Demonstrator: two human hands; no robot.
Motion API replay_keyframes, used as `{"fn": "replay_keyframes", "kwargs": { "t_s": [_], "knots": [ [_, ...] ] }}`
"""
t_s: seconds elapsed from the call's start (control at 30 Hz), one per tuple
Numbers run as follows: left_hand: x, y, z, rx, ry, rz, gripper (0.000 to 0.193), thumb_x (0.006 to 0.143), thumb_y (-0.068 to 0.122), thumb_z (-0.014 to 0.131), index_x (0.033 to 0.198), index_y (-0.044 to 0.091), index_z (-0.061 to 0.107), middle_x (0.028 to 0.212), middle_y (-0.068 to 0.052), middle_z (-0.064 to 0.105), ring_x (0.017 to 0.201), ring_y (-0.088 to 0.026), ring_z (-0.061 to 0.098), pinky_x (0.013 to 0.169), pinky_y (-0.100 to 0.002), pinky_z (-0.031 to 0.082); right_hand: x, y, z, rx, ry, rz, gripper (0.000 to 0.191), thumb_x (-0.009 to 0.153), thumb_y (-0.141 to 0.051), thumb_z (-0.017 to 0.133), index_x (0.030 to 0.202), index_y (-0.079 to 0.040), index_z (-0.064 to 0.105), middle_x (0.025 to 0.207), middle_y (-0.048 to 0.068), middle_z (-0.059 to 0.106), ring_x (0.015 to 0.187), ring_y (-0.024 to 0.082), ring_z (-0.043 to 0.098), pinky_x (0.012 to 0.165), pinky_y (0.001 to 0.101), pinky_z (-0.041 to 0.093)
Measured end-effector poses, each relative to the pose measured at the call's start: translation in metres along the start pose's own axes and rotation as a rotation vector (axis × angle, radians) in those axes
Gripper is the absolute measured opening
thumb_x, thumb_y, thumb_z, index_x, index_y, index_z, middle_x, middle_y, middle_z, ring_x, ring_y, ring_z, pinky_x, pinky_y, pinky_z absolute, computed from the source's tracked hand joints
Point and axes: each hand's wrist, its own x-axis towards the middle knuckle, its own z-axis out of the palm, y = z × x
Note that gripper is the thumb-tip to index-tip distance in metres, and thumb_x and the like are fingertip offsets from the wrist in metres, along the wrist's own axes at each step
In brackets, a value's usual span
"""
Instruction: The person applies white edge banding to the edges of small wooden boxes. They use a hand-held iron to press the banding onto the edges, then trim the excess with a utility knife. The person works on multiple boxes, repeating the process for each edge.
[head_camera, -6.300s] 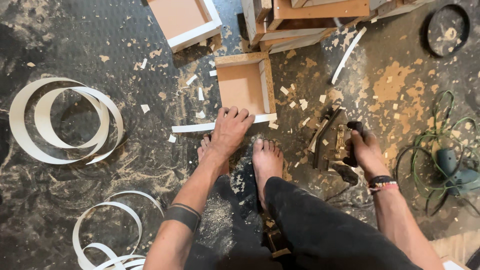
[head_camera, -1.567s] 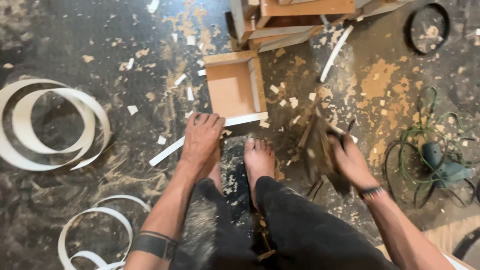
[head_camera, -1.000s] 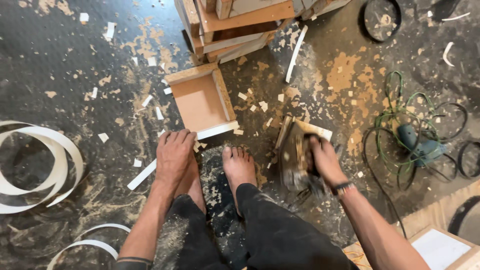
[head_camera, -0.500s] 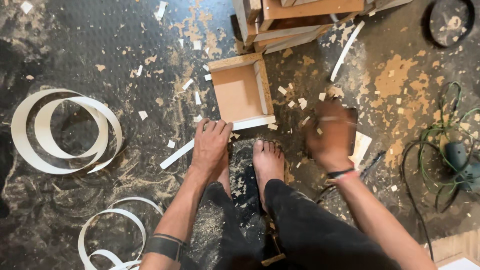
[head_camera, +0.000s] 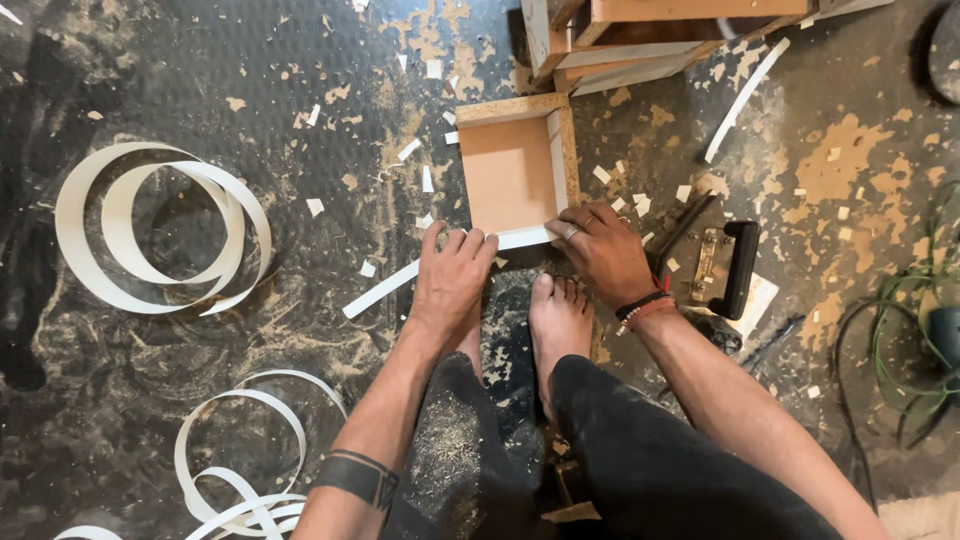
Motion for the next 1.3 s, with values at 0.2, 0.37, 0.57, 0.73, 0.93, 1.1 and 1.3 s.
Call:
{"fn": "replay_keyframes", "kwargs": {
  "t_s": [0.2,0.37,0.57,0.73,0.93,1.1,1.3],
  "knots": [
    [0.002,-0.001,-0.004,-0.286,0.056,-0.114,0.025,0.091,0.015,0.068,0.114,0.006,0.07,0.109,-0.009,0.068,0.104,-0.026,0.063,0.105,-0.048,0.041,-0.002,-0.002,-0.002,0.052,-0.018,0.013,0.025,0.096,-0.022,0.068,0.118,-0.01,0.073,0.121,0.005,0.069,0.119,0.027,0.061,0.097,0.0391,0.052],
    [0.014,-0.011,0.004,-0.825,0.056,-0.479,0.025,0.094,0.023,0.07,0.113,0.006,0.072,0.107,-0.01,0.069,0.1,-0.028,0.066,0.09,-0.041,0.05,0.018,-0.017,-0.011,0.005,-0.078,0.072,0.038,0.095,-0.032,0.066,0.125,-0.01,0.069,0.124,0.008,0.066,0.117,0.029,0.057,0.096,0.0491,0.04],
    [0.025,-0.024,0.021,-0.899,-0.009,-0.449,0.022,0.092,0.022,0.071,0.108,0.007,0.072,0.1,-0.013,0.068,0.095,-0.031,0.067,0.083,-0.04,0.052,0.085,-0.043,0.015,0.106,-0.077,-0.079,0.036,0.104,-0.036,0.058,0.129,-0.011,0.064,0.128,0.009,0.064,0.13,0.029,0.054,0.114,0.0528,0.034],
    [0.033,-0.03,0.028,-0.814,-0.006,-0.396,0.022,0.092,0.026,0.07,0.104,0.008,0.069,0.099,-0.01,0.067,0.097,-0.031,0.065,0.084,-0.041,0.051,0.109,-0.022,0.02,-0.016,-0.032,-0.139,0.047,0.1,-0.044,0.057,0.13,-0.008,0.063,0.139,0.014,0.059,0.142,0.032,0.044,0.122,0.0605,0.018],
    [0.031,-0.027,0.018,-0.802,0.014,-0.412,0.021,0.093,0.03,0.07,0.1,0.01,0.07,0.1,-0.008,0.069,0.098,-0.029,0.064,0.085,-0.041,0.051,0.081,0.012,0.008,-0.039,0.033,0.079,0.057,0.099,-0.041,0.058,0.152,-0.019,0.052,0.163,0.013,0.037,0.155,0.034,0.025,0.121,0.0665,0.01],
    [0.031,-0.019,0.018,-0.559,-0.05,-0.329,0.03,0.097,0.027,0.062,0.119,0.008,0.07,0.127,-0.011,0.065,0.123,-0.029,0.058,0.105,-0.047,0.041,0.071,0.024,0.016,0.205,0.048,0.283,0.062,0.101,-0.041,0.056,0.158,-0.02,0.042,0.168,0.012,0.029,0.153,0.039,0.021,0.124,0.0629,0.014],
    [0.029,0.002,0.032,-0.086,-0.091,0.085,0.068,0.095,0.042,0.051,0.148,0.0,0.049,0.16,-0.016,0.037,0.15,-0.027,0.027,0.122,-0.053,0.015,0.061,0.01,0.036,-0.135,-0.04,0.223,0.06,0.104,-0.041,0.053,0.157,-0.013,0.042,0.172,0.015,0.021,0.159,0.034,0.018,0.121,0.0657,0.005]
  ]
}}
